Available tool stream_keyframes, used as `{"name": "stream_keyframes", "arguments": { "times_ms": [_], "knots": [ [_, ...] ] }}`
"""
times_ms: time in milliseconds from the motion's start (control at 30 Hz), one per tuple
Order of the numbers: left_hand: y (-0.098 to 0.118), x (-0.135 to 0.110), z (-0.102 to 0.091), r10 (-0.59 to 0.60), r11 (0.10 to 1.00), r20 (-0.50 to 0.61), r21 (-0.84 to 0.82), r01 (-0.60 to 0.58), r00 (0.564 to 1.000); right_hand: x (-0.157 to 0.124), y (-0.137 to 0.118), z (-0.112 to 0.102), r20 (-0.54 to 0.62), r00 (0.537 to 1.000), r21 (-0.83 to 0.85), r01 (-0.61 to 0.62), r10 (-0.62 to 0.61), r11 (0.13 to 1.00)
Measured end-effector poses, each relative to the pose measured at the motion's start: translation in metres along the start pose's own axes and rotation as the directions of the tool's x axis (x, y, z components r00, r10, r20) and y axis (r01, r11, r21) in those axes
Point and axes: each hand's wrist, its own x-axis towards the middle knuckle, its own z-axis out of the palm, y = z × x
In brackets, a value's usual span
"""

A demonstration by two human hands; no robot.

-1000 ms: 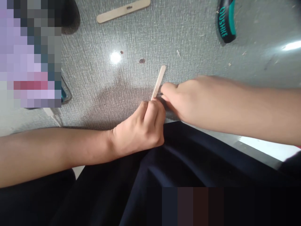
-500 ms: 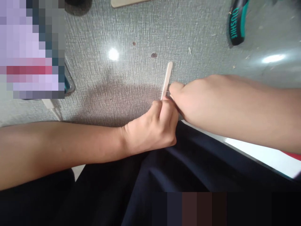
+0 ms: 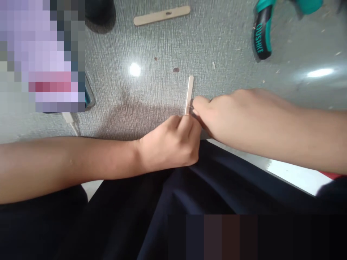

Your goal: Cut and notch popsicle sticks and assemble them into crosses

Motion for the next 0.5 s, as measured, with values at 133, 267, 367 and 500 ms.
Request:
{"name": "stream_keyframes", "arguments": {
  "times_ms": [133,267,367,500],
  "knots": [
    [-0.017,0.004,-0.011,-0.275,0.877,-0.045,-0.421,0.231,0.96,-0.01,0.001,-0.005,-0.103,0.994,-0.257,-0.059,0.033,0.965],
    [-0.035,0.011,-0.007,-0.609,0.449,0.19,-0.717,0.533,0.77,-0.011,0.016,0.0,-0.301,0.953,-0.124,0.007,-0.044,0.992],
    [-0.045,0.011,0.003,-0.655,0.303,0.27,-0.762,0.573,0.705,-0.005,0.027,0.006,-0.418,0.903,0.068,0.137,-0.096,0.988],
    [-0.051,0.009,0.008,-0.667,0.345,0.235,-0.744,0.573,0.707,0.001,0.036,0.01,-0.461,0.876,0.424,0.358,-0.142,0.832]
  ]
}}
